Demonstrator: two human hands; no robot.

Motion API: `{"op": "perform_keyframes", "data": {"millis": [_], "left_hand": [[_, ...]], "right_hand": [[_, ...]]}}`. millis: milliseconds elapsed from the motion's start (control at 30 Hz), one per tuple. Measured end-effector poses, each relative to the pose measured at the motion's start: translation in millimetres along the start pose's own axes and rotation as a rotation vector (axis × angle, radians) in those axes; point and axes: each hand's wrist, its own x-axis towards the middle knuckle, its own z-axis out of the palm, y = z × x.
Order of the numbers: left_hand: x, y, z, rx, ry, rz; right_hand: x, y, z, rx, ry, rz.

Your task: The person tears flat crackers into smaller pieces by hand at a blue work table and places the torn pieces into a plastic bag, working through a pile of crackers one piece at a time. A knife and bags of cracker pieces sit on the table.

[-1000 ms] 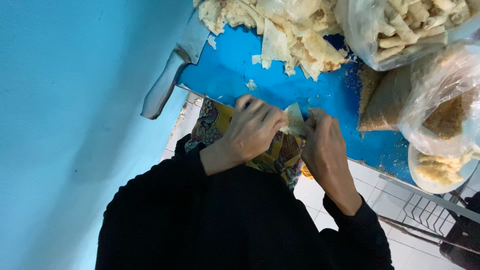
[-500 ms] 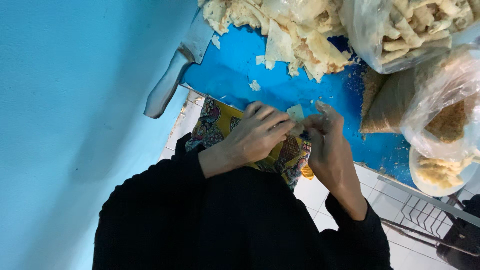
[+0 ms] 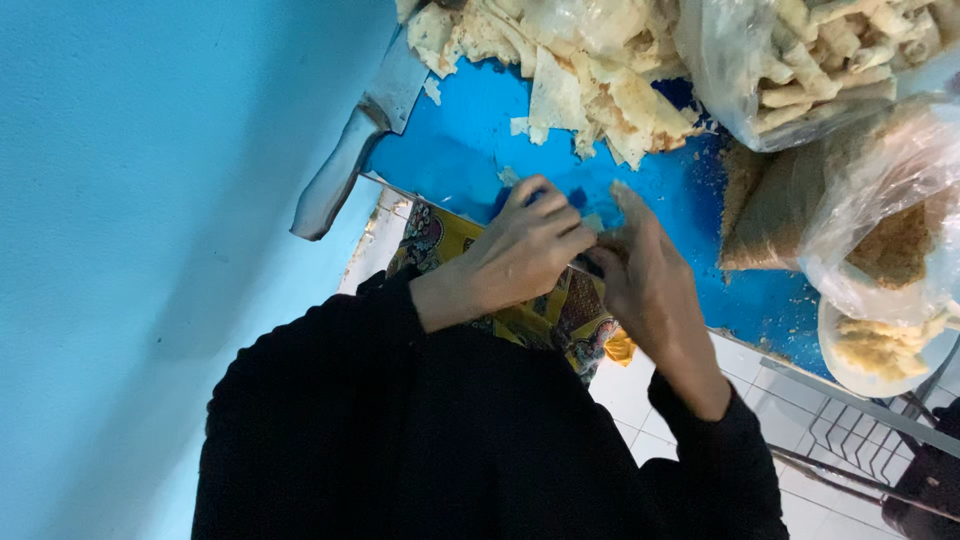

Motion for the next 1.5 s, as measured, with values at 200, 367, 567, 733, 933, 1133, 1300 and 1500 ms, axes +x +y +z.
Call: {"op": "perform_keyframes", "data": {"millis": [200, 367, 567, 733, 933, 1133, 1300, 1500], "left_hand": [[-5.0, 7.4, -3.4, 0.103, -0.052, 0.049], [-9.2, 14.1, -3.1, 0.092, -0.065, 0.038], [26.5, -5.3, 1.8, -0.045, -0.240, -0.157], [30.6, -14.1, -0.2, -0.232, -0.269, -0.256], [10.9, 2.7, -3.4, 0.139, -0.026, 0.061], [21.7, -0.7, -1.3, 0.014, -0.285, -0.092], [16.5, 8.2, -1.5, 0.228, -0.147, 0.024], [-2.1, 22.9, -7.2, 0.384, -0.132, 0.016]], "right_hand": [[-3.4, 4.0, 6.3, -0.020, 0.055, -0.061], [-19.5, 6.4, 17.2, -0.194, 0.149, -0.204], [6.5, 20.5, -0.7, 0.157, -0.058, 0.142], [8.7, 20.9, 1.3, 0.145, 0.015, 0.020], [-11.4, 15.4, 18.2, -0.231, 0.182, -0.199], [-0.5, 15.2, -0.3, -0.026, 0.078, -0.088], [-1.6, 14.3, 2.6, 0.003, 0.126, -0.096], [-17.8, 3.5, 13.8, -0.318, 0.195, -0.210]]}}
